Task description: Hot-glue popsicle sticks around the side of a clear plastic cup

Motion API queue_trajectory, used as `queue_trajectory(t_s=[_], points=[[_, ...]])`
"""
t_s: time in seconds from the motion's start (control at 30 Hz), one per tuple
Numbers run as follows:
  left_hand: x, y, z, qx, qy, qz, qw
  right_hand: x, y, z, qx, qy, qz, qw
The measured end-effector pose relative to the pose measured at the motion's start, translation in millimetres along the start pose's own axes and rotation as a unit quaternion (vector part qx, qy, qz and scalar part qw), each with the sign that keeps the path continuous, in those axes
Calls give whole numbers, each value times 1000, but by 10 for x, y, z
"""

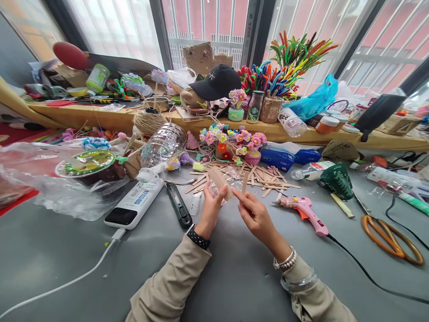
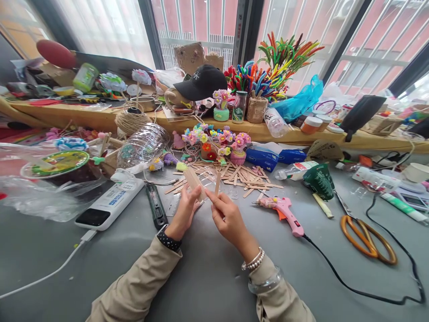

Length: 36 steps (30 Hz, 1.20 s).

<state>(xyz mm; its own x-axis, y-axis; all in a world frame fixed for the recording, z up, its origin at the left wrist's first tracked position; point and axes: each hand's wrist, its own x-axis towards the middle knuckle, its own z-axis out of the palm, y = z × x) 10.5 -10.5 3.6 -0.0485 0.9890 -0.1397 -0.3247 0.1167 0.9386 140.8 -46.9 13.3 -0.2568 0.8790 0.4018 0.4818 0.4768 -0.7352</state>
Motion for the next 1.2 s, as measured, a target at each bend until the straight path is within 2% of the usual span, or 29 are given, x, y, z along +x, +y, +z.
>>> queue_trajectory(t_s=[0.3,0.4,0.5,0.57,0.63,0.73,0.8,0.9,1.07,1.2], points=[[-4,-19,-8,18,6,-1,1000,15,-17,-16,30,-33,3,999],[13,-28,-3,27,2,10,1000,15,-7,-21,39,-25,17,999],[45,-7,-5,45,-12,50,998,11,20,-19,61,11,54,997],[64,22,-23,98,-12,114,989,12,58,-21,93,54,87,990],[73,51,-50,190,-3,214,958,19,108,-34,127,113,112,979],[68,71,-76,334,4,364,870,33,188,-69,142,172,136,965],[59,62,-71,403,-22,423,811,39,229,-87,137,182,154,962],[44,36,-48,450,-70,465,759,35,258,-89,125,183,161,962],[41,59,-35,475,-96,485,727,15,250,-65,85,198,162,963],[78,136,-2,517,-113,504,683,11,254,-57,82,204,162,962]])
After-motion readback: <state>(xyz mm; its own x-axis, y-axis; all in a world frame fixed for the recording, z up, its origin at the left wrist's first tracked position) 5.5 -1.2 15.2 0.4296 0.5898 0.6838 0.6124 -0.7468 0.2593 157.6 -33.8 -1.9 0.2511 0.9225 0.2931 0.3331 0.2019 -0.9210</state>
